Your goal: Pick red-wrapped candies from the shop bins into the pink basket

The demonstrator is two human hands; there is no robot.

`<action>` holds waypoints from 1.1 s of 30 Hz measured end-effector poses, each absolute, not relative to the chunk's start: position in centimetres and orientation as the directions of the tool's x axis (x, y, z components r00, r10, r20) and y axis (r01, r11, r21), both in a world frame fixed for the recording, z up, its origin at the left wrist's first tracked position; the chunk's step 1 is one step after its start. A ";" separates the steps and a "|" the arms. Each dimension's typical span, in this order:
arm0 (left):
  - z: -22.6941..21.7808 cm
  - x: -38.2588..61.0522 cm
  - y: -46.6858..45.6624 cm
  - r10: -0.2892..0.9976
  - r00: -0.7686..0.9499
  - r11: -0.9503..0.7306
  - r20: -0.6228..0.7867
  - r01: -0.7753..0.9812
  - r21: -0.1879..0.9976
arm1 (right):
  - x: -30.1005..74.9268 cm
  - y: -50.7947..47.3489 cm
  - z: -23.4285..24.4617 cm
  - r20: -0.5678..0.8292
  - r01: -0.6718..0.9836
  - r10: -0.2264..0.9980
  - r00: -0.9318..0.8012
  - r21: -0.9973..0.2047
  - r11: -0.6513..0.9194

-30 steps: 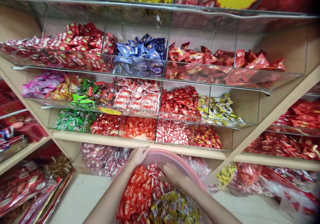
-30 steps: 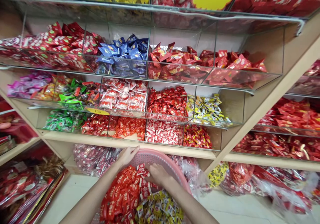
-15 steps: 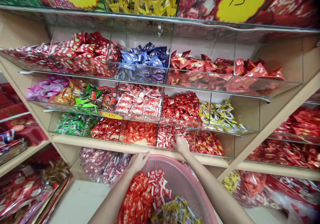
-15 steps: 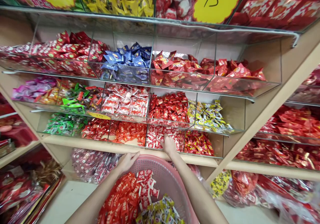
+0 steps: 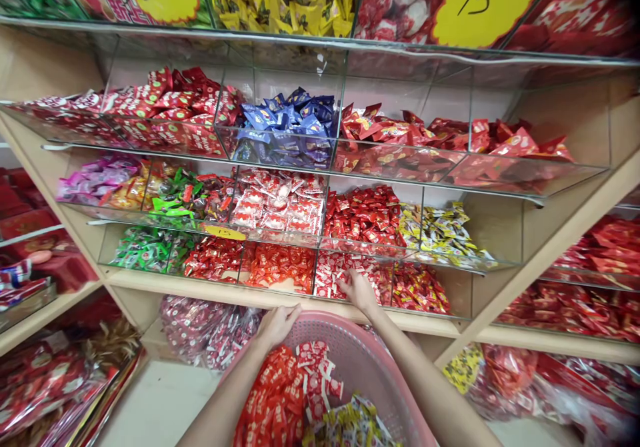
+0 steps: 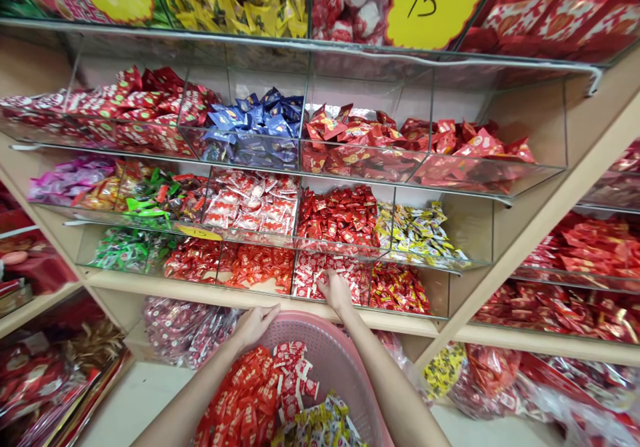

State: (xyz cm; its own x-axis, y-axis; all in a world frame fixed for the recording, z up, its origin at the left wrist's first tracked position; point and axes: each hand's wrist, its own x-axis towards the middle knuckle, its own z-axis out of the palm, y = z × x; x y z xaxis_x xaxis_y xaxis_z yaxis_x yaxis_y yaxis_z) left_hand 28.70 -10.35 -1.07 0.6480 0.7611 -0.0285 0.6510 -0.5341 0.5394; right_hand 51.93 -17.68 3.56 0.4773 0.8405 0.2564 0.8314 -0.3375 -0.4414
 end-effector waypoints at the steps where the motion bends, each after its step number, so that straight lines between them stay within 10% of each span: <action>1: -1.0 28.7 -10.4 0.761 0.647 -0.533 -0.035 0.656 0.535 | 51.7 -17.8 3.9 0.282 0.826 0.838 0.467 -0.477 -0.300; 6: -0.5 28.8 -10.6 0.771 0.634 -0.524 -0.053 0.680 0.514 | 48.4 -19.9 5.2 0.309 0.842 0.916 0.255 -0.537 -0.053; 17: -0.9 28.8 -10.6 0.766 0.642 -0.532 -0.032 0.662 0.528 | 41.7 -24.7 -1.5 -0.248 0.983 0.966 -0.077 -0.184 0.031; 33: -0.8 28.7 -11.0 0.788 0.610 -0.460 -0.078 0.669 0.584 | 44.7 -22.6 3.2 0.041 0.915 0.999 0.033 -0.404 -0.014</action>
